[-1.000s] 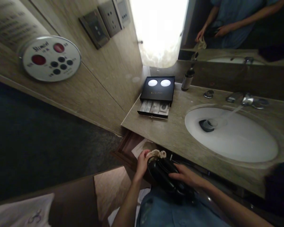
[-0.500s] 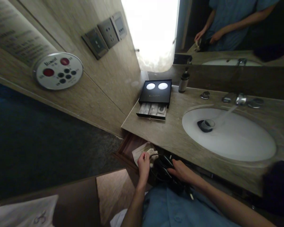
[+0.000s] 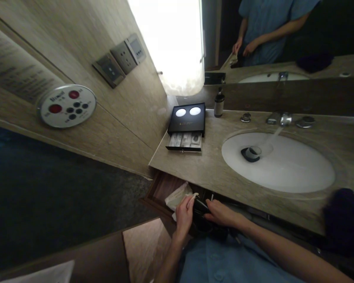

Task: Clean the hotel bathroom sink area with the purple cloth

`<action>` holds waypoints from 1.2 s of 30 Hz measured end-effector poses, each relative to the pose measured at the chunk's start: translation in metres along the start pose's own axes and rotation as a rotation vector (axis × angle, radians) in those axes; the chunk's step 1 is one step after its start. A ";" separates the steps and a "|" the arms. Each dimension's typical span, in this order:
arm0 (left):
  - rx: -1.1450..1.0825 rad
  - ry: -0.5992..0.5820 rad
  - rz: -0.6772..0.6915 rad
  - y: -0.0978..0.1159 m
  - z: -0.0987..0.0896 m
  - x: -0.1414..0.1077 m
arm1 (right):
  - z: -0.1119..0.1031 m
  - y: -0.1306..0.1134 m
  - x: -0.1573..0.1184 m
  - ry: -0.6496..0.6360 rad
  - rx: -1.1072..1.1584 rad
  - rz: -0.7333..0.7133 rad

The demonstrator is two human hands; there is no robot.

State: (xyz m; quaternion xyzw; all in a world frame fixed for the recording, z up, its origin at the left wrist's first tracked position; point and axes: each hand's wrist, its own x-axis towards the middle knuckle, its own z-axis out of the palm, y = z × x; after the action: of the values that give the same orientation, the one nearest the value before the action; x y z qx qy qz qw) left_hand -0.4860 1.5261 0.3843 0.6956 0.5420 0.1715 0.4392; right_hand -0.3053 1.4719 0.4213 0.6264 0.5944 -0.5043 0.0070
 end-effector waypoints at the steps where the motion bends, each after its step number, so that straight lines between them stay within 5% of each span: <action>1: -0.002 -0.008 0.028 -0.003 0.001 -0.001 | 0.001 0.000 0.001 -0.003 0.002 -0.012; 13: -0.105 -0.149 0.126 -0.022 -0.028 0.009 | 0.006 0.001 0.015 -0.006 0.025 -0.150; 19: -0.121 -0.202 0.123 -0.022 -0.026 0.006 | 0.010 0.008 0.032 0.020 0.132 -0.170; 21: 0.065 -0.119 0.154 -0.024 -0.026 0.000 | 0.013 0.015 0.036 0.049 0.232 -0.194; 24: 0.412 0.181 0.202 -0.034 -0.031 -0.009 | 0.020 0.023 0.040 0.102 0.447 -0.189; 27: 0.565 0.378 0.049 -0.050 -0.037 -0.016 | 0.027 0.025 0.039 0.127 0.692 -0.124; 31: 0.396 0.378 -0.216 -0.067 -0.033 -0.028 | 0.035 0.021 0.038 0.089 1.025 -0.058; 36: -0.060 0.393 -0.248 -0.053 -0.008 -0.040 | 0.048 0.023 0.049 0.055 1.038 0.139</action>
State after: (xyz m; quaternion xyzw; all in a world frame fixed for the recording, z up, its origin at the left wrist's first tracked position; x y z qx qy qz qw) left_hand -0.5380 1.4951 0.3556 0.5634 0.6933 0.2644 0.3634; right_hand -0.3287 1.4725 0.3530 0.5982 0.2233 -0.7143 -0.2865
